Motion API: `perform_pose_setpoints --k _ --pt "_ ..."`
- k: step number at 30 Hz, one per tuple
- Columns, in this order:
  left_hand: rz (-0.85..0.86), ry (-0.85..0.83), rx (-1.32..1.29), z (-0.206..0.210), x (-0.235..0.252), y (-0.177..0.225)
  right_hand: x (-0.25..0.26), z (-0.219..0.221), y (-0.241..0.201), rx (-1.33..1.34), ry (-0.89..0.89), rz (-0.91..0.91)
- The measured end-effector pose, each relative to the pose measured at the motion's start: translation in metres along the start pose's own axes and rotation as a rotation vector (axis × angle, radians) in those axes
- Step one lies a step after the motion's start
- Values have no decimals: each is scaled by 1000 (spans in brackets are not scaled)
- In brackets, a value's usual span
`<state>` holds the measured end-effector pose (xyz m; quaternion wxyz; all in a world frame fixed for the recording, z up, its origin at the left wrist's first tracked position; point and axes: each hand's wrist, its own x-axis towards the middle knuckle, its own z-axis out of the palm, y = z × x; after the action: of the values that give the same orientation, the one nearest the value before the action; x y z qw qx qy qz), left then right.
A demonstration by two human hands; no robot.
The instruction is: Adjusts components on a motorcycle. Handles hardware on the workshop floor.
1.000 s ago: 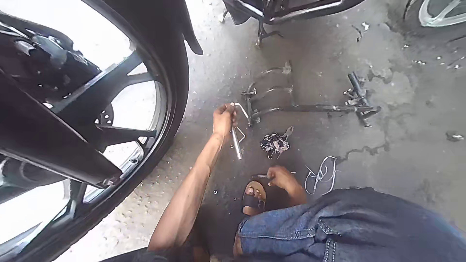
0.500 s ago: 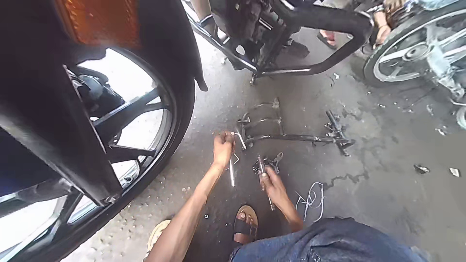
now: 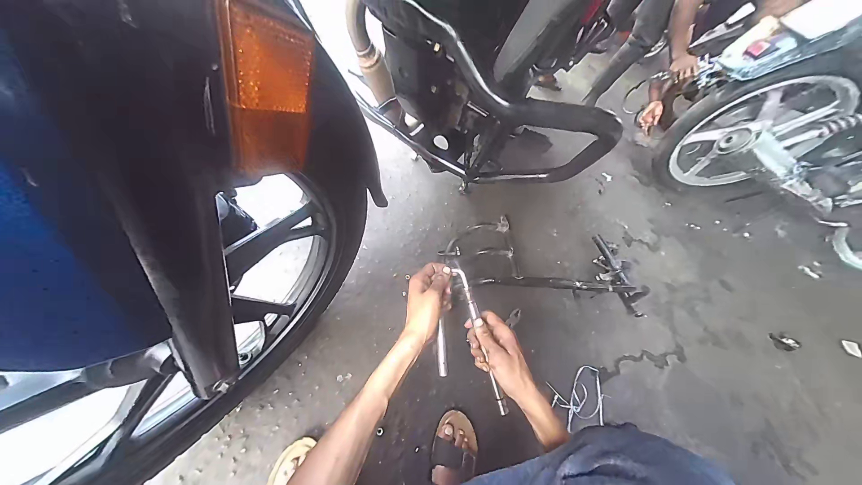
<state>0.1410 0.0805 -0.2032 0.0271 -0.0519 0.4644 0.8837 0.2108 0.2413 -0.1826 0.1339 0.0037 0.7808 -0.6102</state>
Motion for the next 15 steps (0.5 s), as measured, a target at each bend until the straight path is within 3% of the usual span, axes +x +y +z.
perform_pose_setpoints --k 4,10,15 --pt "34 -20 -36 8 -3 5 0 9 -5 152 28 -2" --pt "96 -100 61 9 -7 7 -4 0 -17 162 2 -10" --pt "76 -91 -108 19 -12 7 -6 5 -15 297 16 -26"
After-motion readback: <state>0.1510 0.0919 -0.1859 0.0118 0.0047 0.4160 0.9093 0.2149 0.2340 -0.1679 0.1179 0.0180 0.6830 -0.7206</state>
